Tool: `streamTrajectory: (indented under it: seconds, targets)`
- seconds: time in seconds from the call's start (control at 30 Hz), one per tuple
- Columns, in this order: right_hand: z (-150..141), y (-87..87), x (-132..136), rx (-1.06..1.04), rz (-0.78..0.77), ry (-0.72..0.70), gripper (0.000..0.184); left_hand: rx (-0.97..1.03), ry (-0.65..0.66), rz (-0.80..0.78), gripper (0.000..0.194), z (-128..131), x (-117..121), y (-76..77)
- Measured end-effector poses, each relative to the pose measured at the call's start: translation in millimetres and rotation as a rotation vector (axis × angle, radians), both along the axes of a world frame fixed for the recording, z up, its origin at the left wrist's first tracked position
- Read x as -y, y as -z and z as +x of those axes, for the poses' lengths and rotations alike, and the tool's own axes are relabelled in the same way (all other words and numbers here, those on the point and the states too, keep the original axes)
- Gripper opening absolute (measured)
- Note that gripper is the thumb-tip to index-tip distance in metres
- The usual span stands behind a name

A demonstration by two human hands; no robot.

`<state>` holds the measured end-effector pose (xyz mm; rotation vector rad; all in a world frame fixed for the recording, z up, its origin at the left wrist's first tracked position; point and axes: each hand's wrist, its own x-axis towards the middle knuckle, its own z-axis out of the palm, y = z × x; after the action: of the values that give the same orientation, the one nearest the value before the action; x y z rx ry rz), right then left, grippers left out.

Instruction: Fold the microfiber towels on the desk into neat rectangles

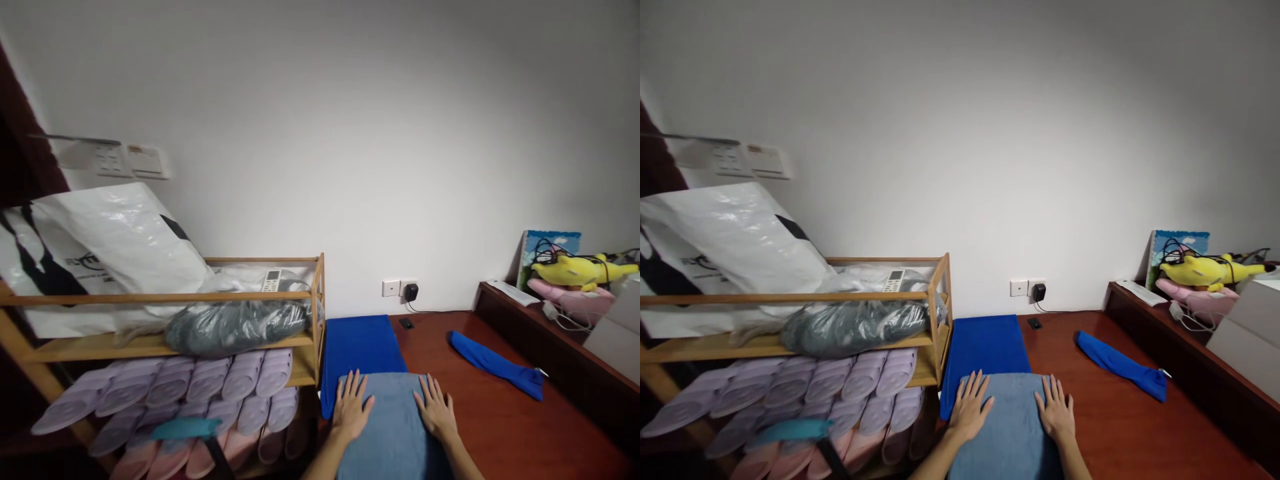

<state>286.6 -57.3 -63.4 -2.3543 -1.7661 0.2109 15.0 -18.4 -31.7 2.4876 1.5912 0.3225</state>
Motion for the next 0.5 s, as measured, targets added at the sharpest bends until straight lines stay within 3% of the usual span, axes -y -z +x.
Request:
streamTrajectory:
  seconds: [0.1, 0.17, 0.33, 0.5]
  targets:
    - [-16, -10.6, 6, 0.021, 0.026, 0.008, 0.071, -0.013, 0.038, -0.038, 0.059, -1, 13, -14.1]
    - [-34, -16.4, 20, -0.003, 0.081, -0.041, 0.071, 0.002, 0.065, -0.016, 0.06, -3, 33, -15.2]
    - [-73, -14.1, 76, -0.108, 0.144, -0.281, 0.061, 0.035, 0.12, -0.058, 0.067, -12, 93, 9.3]
    - [-76, -6.9, 103, -0.116, 0.096, -0.255, 0.061, 0.013, 0.185, -0.033, 0.064, -28, 110, 20.5]
